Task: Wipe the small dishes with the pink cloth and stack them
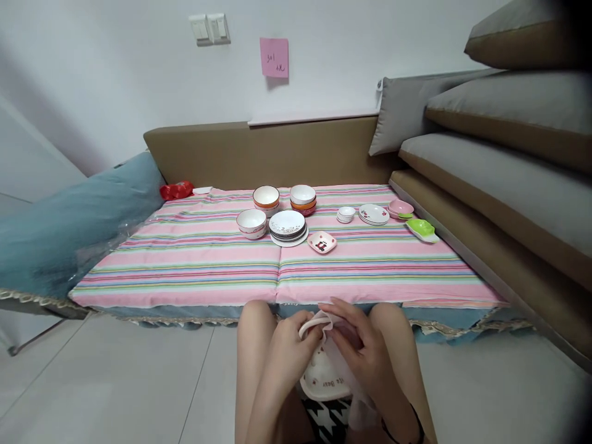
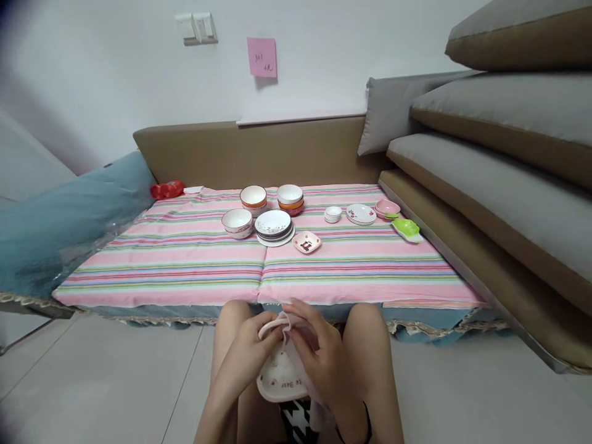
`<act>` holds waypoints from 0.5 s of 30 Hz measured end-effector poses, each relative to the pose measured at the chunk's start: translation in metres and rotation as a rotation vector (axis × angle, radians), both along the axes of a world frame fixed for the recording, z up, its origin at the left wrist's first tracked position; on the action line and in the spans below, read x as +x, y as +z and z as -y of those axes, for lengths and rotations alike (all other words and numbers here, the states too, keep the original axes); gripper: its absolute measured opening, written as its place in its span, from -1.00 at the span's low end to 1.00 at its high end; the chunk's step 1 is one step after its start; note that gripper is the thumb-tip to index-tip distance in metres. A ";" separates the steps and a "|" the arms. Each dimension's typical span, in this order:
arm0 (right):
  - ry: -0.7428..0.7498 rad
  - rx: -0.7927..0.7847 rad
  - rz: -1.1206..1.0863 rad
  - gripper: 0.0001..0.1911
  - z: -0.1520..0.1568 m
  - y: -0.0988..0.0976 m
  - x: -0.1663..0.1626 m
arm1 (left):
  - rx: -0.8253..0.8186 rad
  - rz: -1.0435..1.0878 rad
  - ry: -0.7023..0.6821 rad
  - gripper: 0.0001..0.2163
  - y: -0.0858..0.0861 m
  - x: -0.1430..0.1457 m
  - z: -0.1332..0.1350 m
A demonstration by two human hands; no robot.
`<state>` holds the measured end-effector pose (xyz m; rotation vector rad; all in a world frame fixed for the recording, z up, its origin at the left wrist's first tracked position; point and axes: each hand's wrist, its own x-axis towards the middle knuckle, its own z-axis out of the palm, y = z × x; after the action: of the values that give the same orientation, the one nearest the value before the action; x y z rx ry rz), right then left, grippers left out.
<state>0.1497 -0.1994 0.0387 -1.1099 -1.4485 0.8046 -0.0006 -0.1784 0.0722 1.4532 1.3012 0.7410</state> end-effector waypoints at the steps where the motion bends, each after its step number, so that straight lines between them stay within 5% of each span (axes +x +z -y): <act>1: -0.049 -0.052 -0.064 -0.55 -0.004 -0.001 0.000 | -0.005 0.004 -0.004 -0.85 0.000 0.001 -0.004; 5: -0.132 -0.155 -0.099 -0.75 -0.031 -0.007 0.005 | -0.013 -0.075 0.009 -0.86 0.000 0.012 -0.029; 11: -0.023 -0.041 0.009 -0.81 -0.104 -0.015 0.022 | -0.005 -0.075 0.037 -0.94 0.005 0.029 -0.086; 15: 0.028 -0.091 0.030 -0.78 -0.172 -0.016 0.036 | -0.024 0.106 0.008 -0.61 -0.007 0.035 -0.142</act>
<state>0.1852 -0.0274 0.0228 -1.1763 -1.4674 0.8846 0.0340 -0.0366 0.0651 1.3720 1.2312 0.7946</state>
